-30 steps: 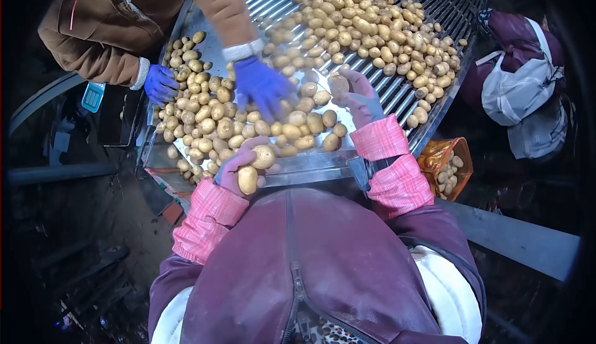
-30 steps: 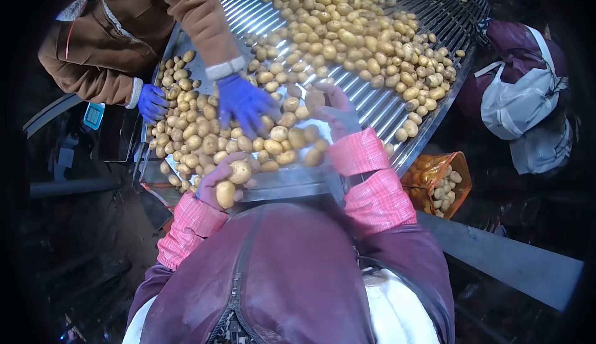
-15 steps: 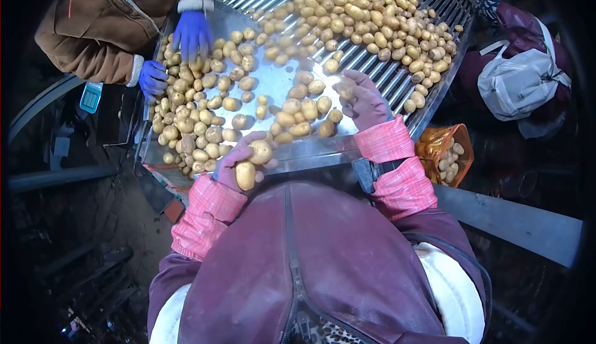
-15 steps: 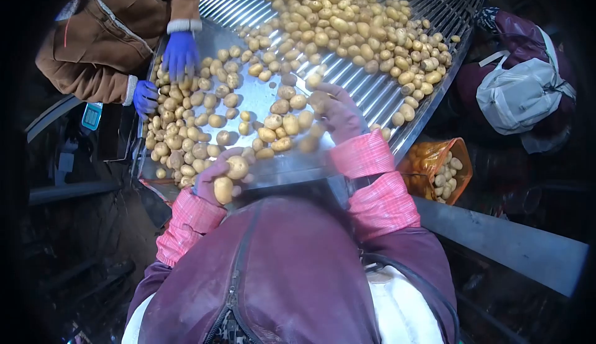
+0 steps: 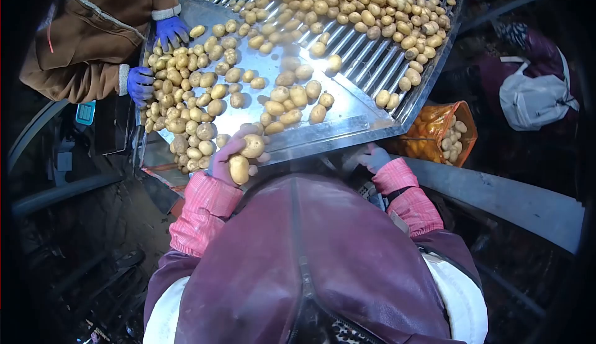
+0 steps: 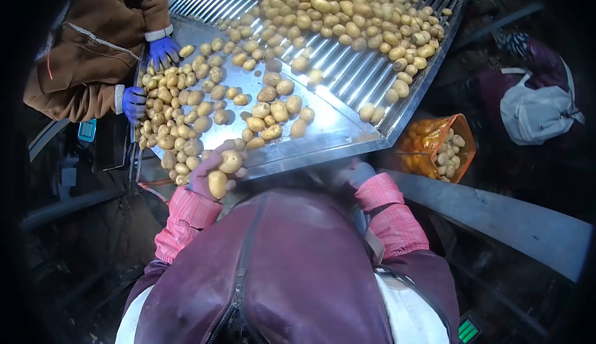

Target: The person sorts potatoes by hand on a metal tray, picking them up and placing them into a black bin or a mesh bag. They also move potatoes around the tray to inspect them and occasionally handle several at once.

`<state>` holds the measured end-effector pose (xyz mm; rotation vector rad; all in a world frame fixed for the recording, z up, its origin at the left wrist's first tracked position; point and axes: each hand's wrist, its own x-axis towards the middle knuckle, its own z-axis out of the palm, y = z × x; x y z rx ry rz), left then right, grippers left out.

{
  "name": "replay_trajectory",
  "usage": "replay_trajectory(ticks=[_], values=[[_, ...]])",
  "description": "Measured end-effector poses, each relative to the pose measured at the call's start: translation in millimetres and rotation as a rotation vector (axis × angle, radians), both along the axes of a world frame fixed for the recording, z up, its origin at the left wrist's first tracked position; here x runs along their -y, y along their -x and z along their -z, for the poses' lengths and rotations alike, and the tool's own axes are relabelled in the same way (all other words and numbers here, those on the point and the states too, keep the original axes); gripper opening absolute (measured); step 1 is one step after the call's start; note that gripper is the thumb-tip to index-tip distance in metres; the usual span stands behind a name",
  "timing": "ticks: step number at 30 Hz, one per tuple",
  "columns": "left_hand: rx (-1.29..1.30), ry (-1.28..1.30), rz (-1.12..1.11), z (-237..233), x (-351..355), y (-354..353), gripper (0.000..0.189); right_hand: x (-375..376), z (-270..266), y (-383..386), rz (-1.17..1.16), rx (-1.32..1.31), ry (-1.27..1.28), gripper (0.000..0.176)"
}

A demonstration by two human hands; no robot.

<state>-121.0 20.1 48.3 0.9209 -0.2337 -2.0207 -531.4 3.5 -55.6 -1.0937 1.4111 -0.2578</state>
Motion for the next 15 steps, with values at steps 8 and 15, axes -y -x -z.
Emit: replay_trajectory(ticks=[8,15], values=[[0.023,-0.027,0.015,-0.4,-4.2,0.2,0.055,65.2,-158.6,-88.0,-0.217,-0.029,0.062,0.027],[0.108,-0.043,-0.027,-3.1,-18.4,2.7,0.051,139.7,-61.6,-177.5,-0.779,-0.562,1.059,0.036]])
